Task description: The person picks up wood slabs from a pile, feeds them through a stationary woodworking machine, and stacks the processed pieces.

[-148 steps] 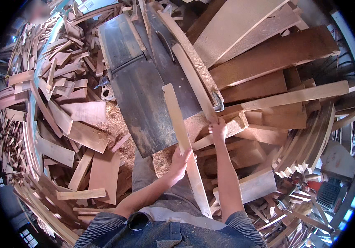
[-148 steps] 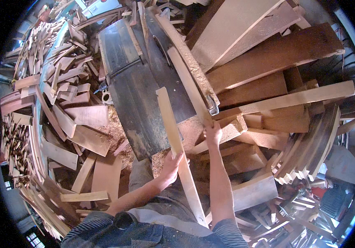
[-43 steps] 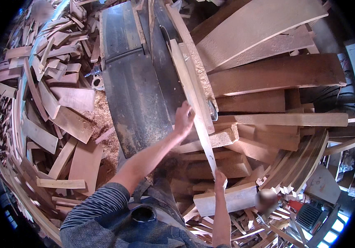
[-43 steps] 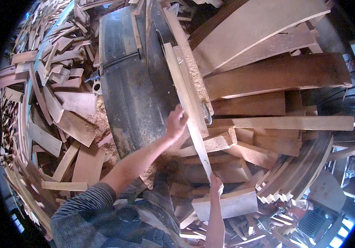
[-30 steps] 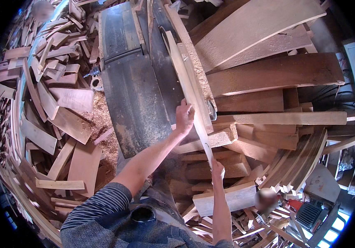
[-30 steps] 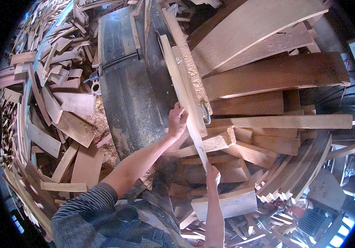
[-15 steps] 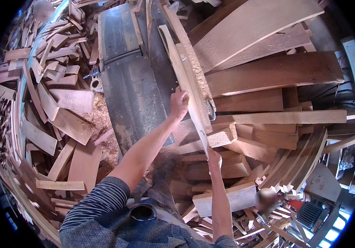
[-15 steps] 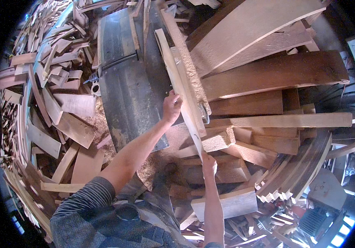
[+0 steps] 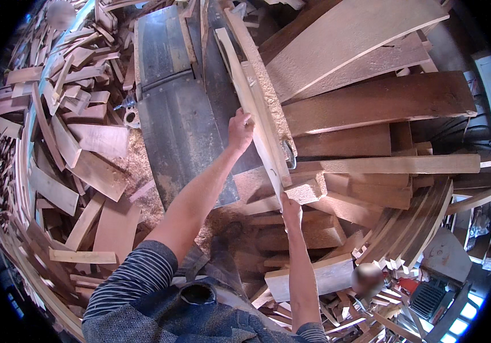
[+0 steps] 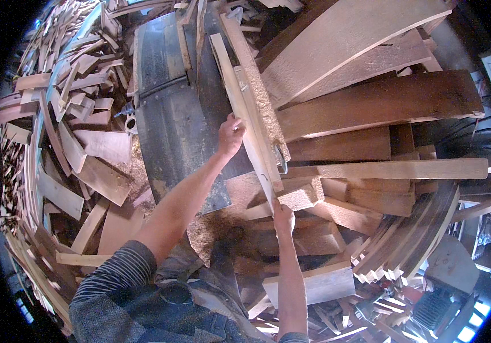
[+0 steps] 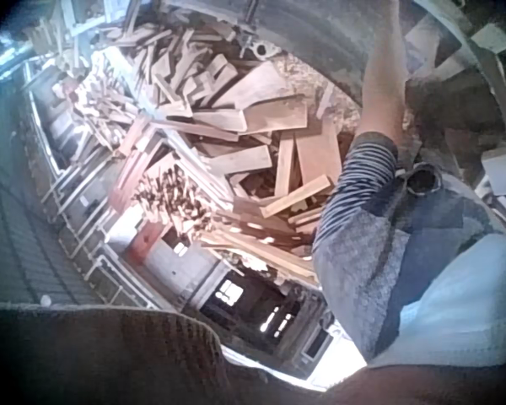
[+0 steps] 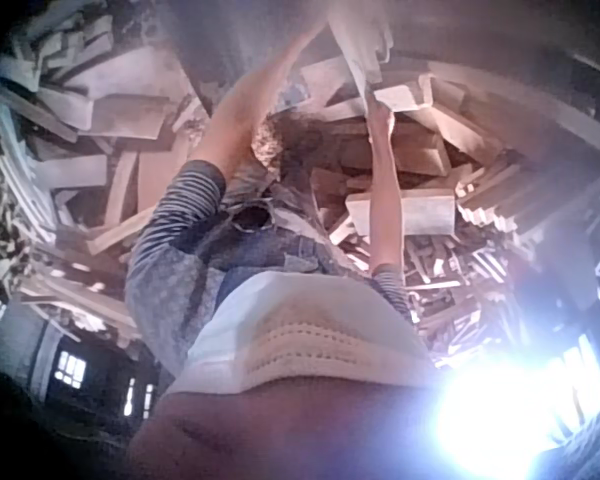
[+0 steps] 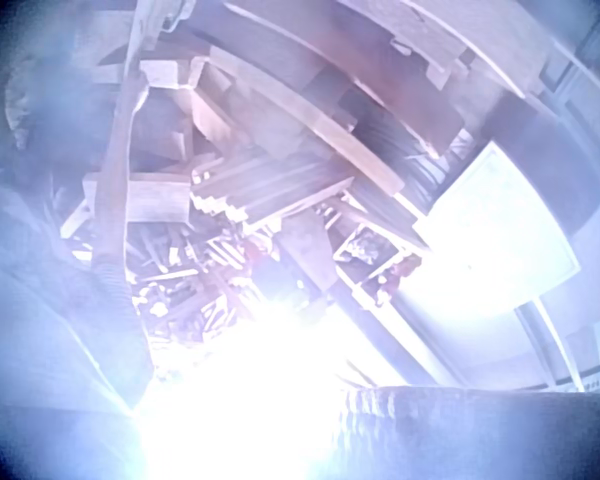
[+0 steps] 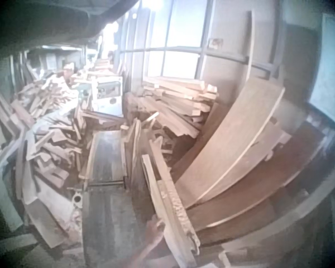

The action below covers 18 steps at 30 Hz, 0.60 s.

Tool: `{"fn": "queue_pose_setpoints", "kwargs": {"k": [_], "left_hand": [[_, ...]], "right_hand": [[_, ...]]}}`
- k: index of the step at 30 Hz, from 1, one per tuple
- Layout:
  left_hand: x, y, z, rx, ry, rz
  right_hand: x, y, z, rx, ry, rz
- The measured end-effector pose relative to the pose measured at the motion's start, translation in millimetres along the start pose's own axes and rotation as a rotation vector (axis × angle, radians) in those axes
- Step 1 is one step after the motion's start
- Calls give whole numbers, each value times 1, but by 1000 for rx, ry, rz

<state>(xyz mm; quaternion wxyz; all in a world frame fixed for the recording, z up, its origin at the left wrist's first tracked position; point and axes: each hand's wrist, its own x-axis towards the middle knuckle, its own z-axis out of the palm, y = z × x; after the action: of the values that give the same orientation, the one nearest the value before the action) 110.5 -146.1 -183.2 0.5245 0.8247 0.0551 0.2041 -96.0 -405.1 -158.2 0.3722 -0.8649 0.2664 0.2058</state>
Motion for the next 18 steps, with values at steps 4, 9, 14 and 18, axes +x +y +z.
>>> {"fn": "queue_pose_setpoints", "kwargs": {"k": [4, 9, 14, 18], "left_hand": [[-2, 3, -8, -54, 9, -66], [1, 16, -9, -91, -64, -84], [0, 10, -13, -11, -9, -43], [-1, 25, -11, -29, -16, -90]], "right_hand": [[-21, -7, -9, 119, -72, -109], [-60, 63, -31, 183, -153, -38], [-68, 42, -41, 357, -254, 193], [-51, 81, -21, 380, -121, 50]]}}
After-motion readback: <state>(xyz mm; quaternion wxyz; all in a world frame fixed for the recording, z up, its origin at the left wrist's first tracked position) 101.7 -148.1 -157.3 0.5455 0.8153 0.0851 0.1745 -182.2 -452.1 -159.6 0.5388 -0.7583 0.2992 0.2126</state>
